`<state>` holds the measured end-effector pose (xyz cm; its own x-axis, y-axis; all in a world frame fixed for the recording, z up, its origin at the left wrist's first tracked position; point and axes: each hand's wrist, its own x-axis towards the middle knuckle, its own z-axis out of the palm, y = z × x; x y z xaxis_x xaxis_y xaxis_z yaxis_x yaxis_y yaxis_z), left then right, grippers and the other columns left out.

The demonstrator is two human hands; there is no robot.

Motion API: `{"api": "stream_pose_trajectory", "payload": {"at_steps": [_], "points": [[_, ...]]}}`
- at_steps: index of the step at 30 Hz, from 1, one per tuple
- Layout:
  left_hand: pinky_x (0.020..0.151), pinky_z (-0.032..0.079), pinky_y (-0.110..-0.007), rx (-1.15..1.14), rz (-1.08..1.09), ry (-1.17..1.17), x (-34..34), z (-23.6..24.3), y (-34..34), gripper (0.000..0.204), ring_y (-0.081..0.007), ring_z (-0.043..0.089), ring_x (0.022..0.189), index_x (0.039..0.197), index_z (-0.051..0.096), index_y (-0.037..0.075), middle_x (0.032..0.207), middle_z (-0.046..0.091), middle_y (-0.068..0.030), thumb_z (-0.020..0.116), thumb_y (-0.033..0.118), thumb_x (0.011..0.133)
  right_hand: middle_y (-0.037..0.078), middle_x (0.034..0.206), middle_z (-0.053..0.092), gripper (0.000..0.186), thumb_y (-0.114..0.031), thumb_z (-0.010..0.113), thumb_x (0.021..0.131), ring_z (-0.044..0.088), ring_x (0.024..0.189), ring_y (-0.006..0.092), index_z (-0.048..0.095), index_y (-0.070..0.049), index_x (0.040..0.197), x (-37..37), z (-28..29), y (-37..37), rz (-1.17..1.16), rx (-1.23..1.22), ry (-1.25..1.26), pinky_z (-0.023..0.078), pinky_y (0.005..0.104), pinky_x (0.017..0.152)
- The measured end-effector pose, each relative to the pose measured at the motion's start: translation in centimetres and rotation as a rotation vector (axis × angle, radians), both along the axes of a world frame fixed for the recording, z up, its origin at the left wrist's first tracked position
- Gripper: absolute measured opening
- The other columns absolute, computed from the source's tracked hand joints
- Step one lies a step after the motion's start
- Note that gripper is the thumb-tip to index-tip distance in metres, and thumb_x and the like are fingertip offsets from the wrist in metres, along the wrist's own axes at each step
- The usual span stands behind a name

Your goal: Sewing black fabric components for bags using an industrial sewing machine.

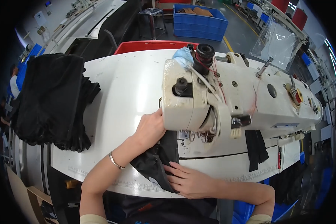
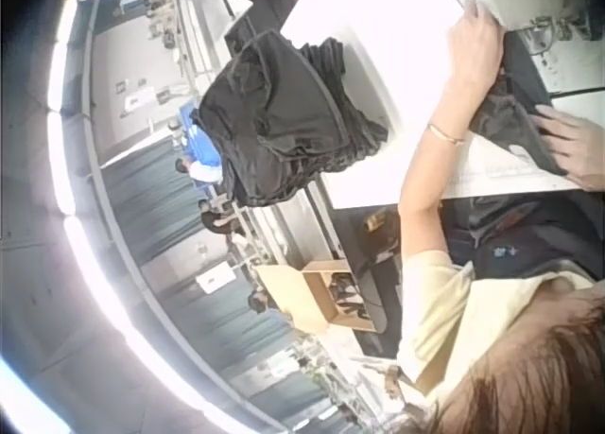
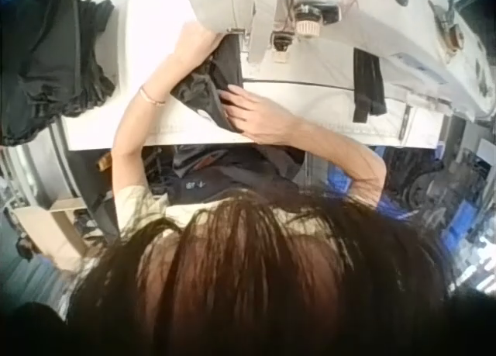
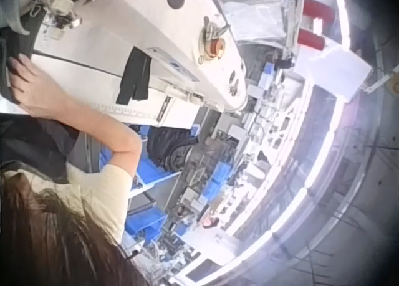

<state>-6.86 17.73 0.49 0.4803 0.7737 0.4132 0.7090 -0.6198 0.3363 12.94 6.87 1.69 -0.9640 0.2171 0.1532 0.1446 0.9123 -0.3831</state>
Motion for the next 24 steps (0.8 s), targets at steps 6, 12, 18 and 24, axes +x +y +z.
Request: {"api": "stream_pose_trajectory", "payload": {"at_steps": [6,12,18,24], "points": [[0.071,0.050,-0.036,-0.148,-0.201,-0.053,0.4,-0.1,4.1,0.029,-0.0282,0.062,0.085,0.104,0.061,0.005,0.101,0.064,-0.0128,0.064,0.015,0.077,0.015,0.119,0.054,0.047,-0.020,0.058,0.066,0.035,0.129,0.0433,0.059,0.003,0.107,-0.4,-2.3,1.9,-0.120,0.062,0.071,0.017,0.0621,0.109],[0.073,0.050,-0.036,-0.220,-0.209,-0.063,0.1,-0.2,3.8,0.029,-0.0279,0.062,0.087,0.104,0.061,0.005,0.102,0.064,-0.0130,0.064,0.014,0.077,0.012,0.116,0.057,0.038,-0.019,0.055,0.073,0.047,0.115,0.0365,0.060,-0.003,0.107,0.2,-2.8,2.2,-0.164,0.141,0.054,0.036,0.0524,0.094],[0.075,0.050,-0.035,-0.267,-0.162,-0.048,0.3,0.8,4.5,0.030,-0.0277,0.062,0.088,0.105,0.061,0.004,0.102,0.064,-0.0132,0.065,0.013,0.077,0.014,0.111,0.060,0.029,-0.016,0.051,0.086,0.062,0.096,0.0288,0.057,-0.007,0.113,-0.3,-3.7,1.7,-0.255,-0.262,0.151,0.053,0.0369,0.079],[0.077,0.049,-0.035,-0.290,-0.165,-0.056,0.4,2.0,3.5,0.030,-0.0275,0.061,0.090,0.106,0.061,0.004,0.103,0.064,-0.0134,0.065,0.011,0.077,0.013,0.118,0.058,0.047,-0.017,0.056,0.075,0.060,0.105,0.0263,0.054,-0.009,0.121,-0.3,-2.0,2.3,-0.120,0.108,0.071,0.049,0.0392,0.090]]}}
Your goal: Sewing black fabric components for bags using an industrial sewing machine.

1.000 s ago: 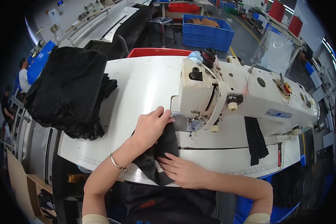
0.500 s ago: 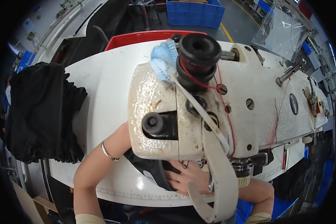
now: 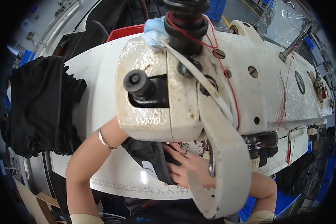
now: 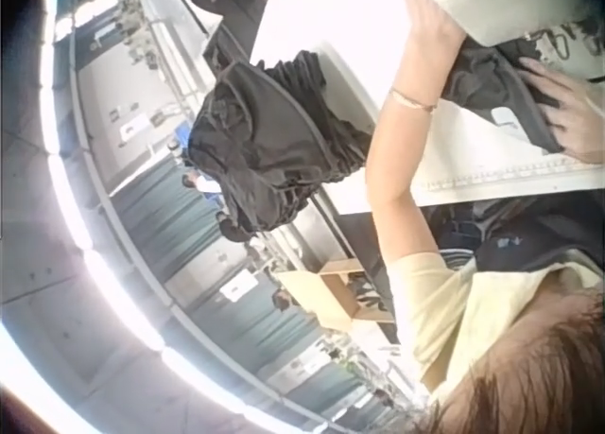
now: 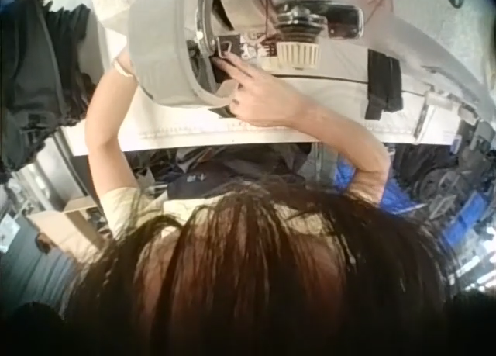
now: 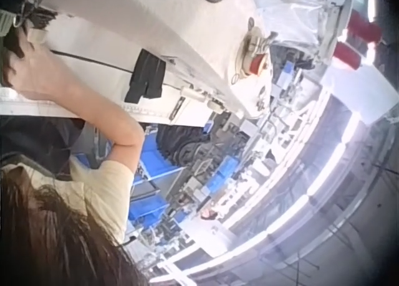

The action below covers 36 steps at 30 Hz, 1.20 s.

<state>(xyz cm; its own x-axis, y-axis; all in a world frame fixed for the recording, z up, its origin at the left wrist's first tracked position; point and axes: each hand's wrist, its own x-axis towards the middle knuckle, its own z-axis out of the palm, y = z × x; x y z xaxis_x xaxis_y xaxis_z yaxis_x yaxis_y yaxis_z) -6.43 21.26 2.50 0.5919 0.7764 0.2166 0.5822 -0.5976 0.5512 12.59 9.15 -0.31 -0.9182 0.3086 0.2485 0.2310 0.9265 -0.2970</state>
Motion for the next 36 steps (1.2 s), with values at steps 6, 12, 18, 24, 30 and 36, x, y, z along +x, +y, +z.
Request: {"api": "stream_pose_trajectory", "payload": {"at_steps": [6,12,18,24,30,36], "points": [[0.078,0.049,-0.035,-0.031,0.017,0.027,0.0,0.6,-0.2,0.031,-0.0272,0.061,0.091,0.106,0.061,0.003,0.103,0.064,-0.0135,0.066,0.010,0.077,0.010,0.129,0.053,0.048,-0.019,0.050,0.078,0.053,0.118,0.0238,0.053,-0.009,0.125,0.1,-0.9,0.6,-0.056,-0.022,0.104,0.039,0.0424,0.103],[0.080,0.049,-0.035,-0.053,0.030,-0.007,-0.4,1.7,-0.6,0.032,-0.0270,0.061,0.093,0.107,0.060,0.003,0.104,0.064,-0.0137,0.066,0.009,0.076,0.007,0.106,0.059,0.032,-0.034,0.062,0.075,0.039,0.125,0.0405,0.069,-0.009,0.093,-0.6,-0.5,0.8,-0.147,0.115,0.157,0.035,0.0493,0.088],[0.082,0.048,-0.034,-0.080,0.047,-0.020,-0.2,2.7,-0.9,0.032,-0.0267,0.061,0.095,0.107,0.060,0.002,0.105,0.064,-0.0139,0.067,0.008,0.076,0.013,0.107,0.060,0.033,-0.026,0.061,0.071,0.044,0.122,0.0424,0.067,0.000,0.091,-0.5,0.1,0.4,-0.159,0.024,0.258,0.038,0.0499,0.092],[0.083,0.048,-0.034,-0.113,0.078,-0.028,-3.3,3.0,-0.7,0.033,-0.0265,0.061,0.096,0.108,0.060,0.002,0.105,0.064,-0.0140,0.067,0.007,0.076,0.025,0.109,0.059,0.035,-0.015,0.057,0.065,0.052,0.115,0.0424,0.065,0.009,0.090,0.3,-2.9,-2.1,-0.148,0.119,0.114,0.042,0.0488,0.097],[0.089,0.046,-0.033,-0.420,0.223,-0.063,-4.3,1.6,-2.9,0.039,-0.0259,0.060,0.101,0.112,0.058,-0.003,0.110,0.063,-0.0161,0.068,0.000,0.074,0.011,0.084,0.062,0.029,-0.018,0.055,0.057,0.059,0.077,0.0220,0.063,0.002,0.077,1.6,0.7,-1.3,-0.070,0.283,0.040,0.047,0.0346,0.068],[0.095,0.041,-0.035,-0.184,0.273,-0.311,-6.7,2.6,-5.4,0.045,-0.0295,0.055,0.110,0.117,0.055,-0.002,0.108,0.061,-0.0143,0.069,0.001,0.074,0.017,0.102,0.061,0.025,-0.017,0.059,0.077,0.060,0.092,0.0297,0.061,0.004,0.090,5.3,2.3,-1.3,-0.381,0.147,0.276,0.049,0.0443,0.080]]}}
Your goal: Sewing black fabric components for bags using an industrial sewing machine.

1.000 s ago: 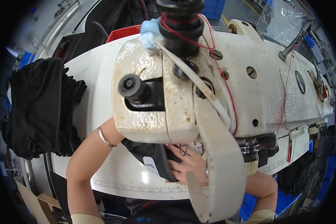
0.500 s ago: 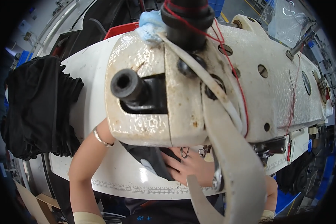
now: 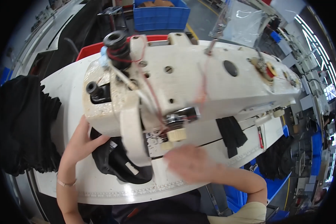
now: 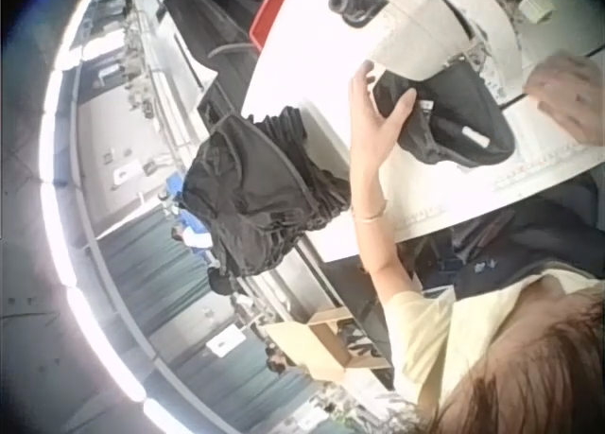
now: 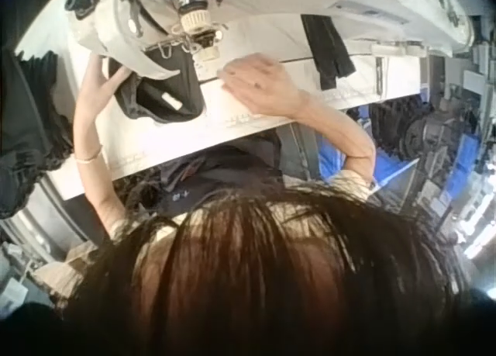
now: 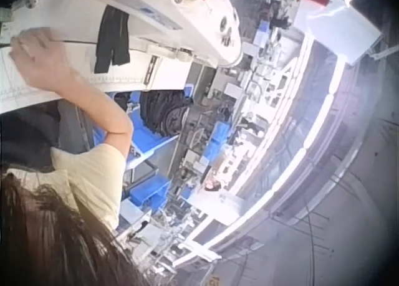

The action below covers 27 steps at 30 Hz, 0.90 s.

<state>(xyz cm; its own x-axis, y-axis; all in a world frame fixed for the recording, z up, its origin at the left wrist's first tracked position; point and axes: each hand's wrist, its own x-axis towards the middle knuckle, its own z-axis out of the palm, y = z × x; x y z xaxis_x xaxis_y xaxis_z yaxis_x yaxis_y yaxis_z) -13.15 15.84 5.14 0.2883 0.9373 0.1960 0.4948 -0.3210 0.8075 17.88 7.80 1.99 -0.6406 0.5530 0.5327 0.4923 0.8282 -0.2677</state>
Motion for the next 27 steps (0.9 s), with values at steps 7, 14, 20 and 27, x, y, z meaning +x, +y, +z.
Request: {"api": "stream_pose_trajectory", "payload": {"at_steps": [7,14,20,27], "points": [[0.082,0.045,-0.034,0.086,-0.278,0.172,5.6,6.2,-6.4,0.022,-0.0261,0.055,0.093,0.096,0.065,0.001,0.098,0.060,-0.0113,0.070,0.005,0.076,0.021,0.110,0.058,0.032,-0.016,0.056,0.077,0.053,0.103,0.0398,0.063,0.000,0.104,14.4,-2.9,8.2,-0.839,0.443,-0.664,0.039,0.0585,0.086],[0.077,0.050,-0.036,0.135,-0.672,0.152,13.2,2.7,-7.7,0.021,-0.0283,0.056,0.089,0.096,0.061,-0.001,0.094,0.058,-0.0119,0.066,0.012,0.081,0.022,0.114,0.056,0.036,-0.017,0.056,0.078,0.052,0.106,0.0413,0.061,0.000,0.109,14.7,-2.1,10.2,-0.876,0.378,-0.515,0.038,0.0593,0.087],[0.086,0.049,-0.035,0.170,-0.754,0.356,19.4,0.0,-4.8,0.029,-0.0313,0.055,0.099,0.106,0.056,-0.007,0.107,0.057,-0.0170,0.061,0.009,0.082,0.023,0.117,0.054,0.040,-0.019,0.056,0.078,0.051,0.108,0.0426,0.059,0.001,0.113,13.7,-4.0,11.1,-0.821,0.226,-0.434,0.037,0.0599,0.088],[0.090,0.045,-0.041,0.369,-0.460,0.348,24.6,-3.3,-0.6,0.038,-0.0417,0.050,0.105,0.109,0.050,-0.014,0.112,0.052,-0.0291,0.051,-0.006,0.072,0.026,0.124,0.049,0.046,-0.021,0.053,0.083,0.044,0.117,0.0447,0.053,0.002,0.123,14.7,-5.4,9.6,-0.754,0.499,-0.754,0.032,0.0612,0.094]]}}
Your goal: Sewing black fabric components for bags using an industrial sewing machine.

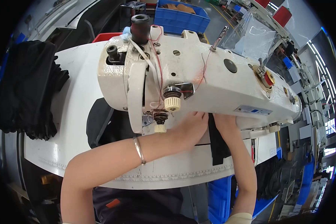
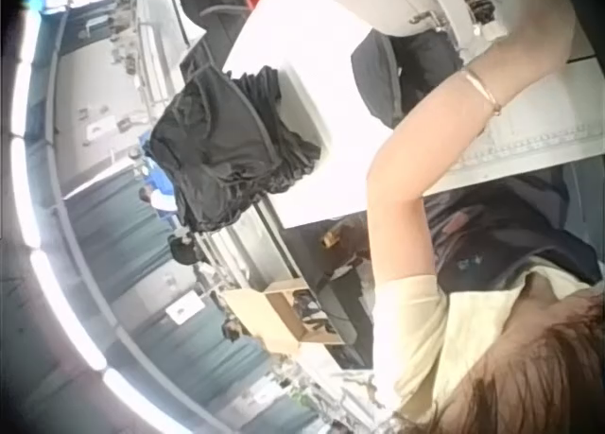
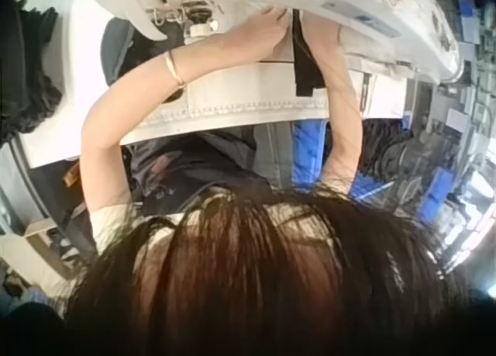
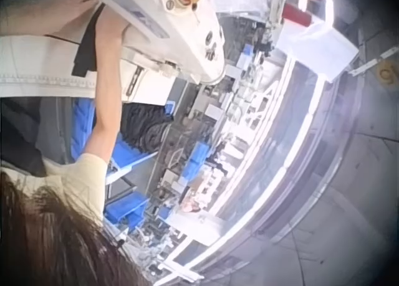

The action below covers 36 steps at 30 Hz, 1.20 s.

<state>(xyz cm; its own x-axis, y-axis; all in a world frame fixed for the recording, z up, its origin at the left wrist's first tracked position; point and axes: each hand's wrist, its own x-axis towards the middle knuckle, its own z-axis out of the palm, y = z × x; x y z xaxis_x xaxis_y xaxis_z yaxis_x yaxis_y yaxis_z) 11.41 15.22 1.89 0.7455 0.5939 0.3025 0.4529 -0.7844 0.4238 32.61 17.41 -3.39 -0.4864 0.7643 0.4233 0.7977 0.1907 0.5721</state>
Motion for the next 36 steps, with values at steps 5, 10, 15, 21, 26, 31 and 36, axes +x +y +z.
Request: {"api": "stream_pose_trajectory", "payload": {"at_steps": [5,10,15,21,26,31,36], "points": [[0.089,0.043,-0.043,-0.403,0.048,0.078,-0.2,0.3,2.2,0.038,-0.0430,0.052,0.104,0.112,0.048,-0.013,0.109,0.053,-0.0323,0.047,-0.005,0.075,0.027,0.129,0.046,0.048,-0.017,0.053,0.083,0.042,0.120,0.0459,0.050,0.003,0.127,-1.4,1.8,-0.7,-0.025,-0.384,0.502,0.028,0.0645,0.097],[0.090,0.042,-0.045,-0.272,0.050,-0.076,0.1,-1.0,2.8,0.037,-0.0442,0.052,0.103,0.113,0.049,-0.009,0.108,0.054,-0.0297,0.046,-0.003,0.077,0.027,0.129,0.046,0.048,-0.015,0.054,0.081,0.044,0.119,0.0441,0.051,0.003,0.125,-1.8,1.2,-0.1,-0.035,-0.259,0.407,0.031,0.0627,0.096],[0.085,0.044,-0.047,-0.220,0.061,-0.169,0.2,-2.2,2.4,0.029,-0.0448,0.054,0.098,0.097,0.053,-0.013,0.100,0.055,-0.0319,0.050,-0.005,0.070,0.027,0.129,0.047,0.045,-0.015,0.053,0.081,0.044,0.121,0.0421,0.053,0.003,0.123,-0.1,1.3,-0.2,0.138,-0.248,0.320,0.033,0.0604,0.097],[0.087,0.042,-0.049,-0.289,0.119,-0.262,0.0,-2.7,2.2,0.033,-0.0458,0.052,0.100,0.105,0.048,-0.011,0.104,0.054,-0.0313,0.046,-0.004,0.073,0.023,0.106,0.058,0.028,-0.010,0.057,0.078,0.052,0.106,0.0415,0.061,0.001,0.103,-3.0,4.0,-1.0,0.101,-0.343,0.425,0.041,0.0561,0.084],[0.086,0.042,-0.049,-0.299,0.125,-0.317,0.3,-2.4,2.0,0.034,-0.0453,0.052,0.101,0.111,0.046,-0.008,0.105,0.054,-0.0303,0.044,-0.002,0.077,0.019,0.101,0.060,0.021,-0.007,0.056,0.079,0.053,0.101,0.0391,0.060,0.000,0.098,-3.4,3.3,-0.9,0.093,-0.100,0.432,0.038,0.0520,0.087],[0.083,0.044,-0.049,-0.344,0.181,-0.313,0.0,-2.6,2.1,0.031,-0.0445,0.053,0.098,0.113,0.045,-0.005,0.107,0.054,-0.0290,0.042,0.002,0.083,0.019,0.112,0.057,0.028,-0.012,0.053,0.086,0.048,0.111,0.0381,0.055,0.002,0.110,-3.2,4.0,-1.0,0.080,-0.420,0.841,0.033,0.0466,0.098],[0.083,0.043,-0.047,-0.254,0.138,-0.226,0.6,-3.1,3.1,0.029,-0.0448,0.053,0.096,0.112,0.051,-0.002,0.103,0.057,-0.0259,0.052,0.005,0.084,0.022,0.122,0.053,0.034,-0.016,0.052,0.090,0.043,0.119,0.0379,0.051,0.003,0.117,-3.0,4.3,-1.2,0.035,-0.559,1.184,0.030,0.0437,0.102]]}}
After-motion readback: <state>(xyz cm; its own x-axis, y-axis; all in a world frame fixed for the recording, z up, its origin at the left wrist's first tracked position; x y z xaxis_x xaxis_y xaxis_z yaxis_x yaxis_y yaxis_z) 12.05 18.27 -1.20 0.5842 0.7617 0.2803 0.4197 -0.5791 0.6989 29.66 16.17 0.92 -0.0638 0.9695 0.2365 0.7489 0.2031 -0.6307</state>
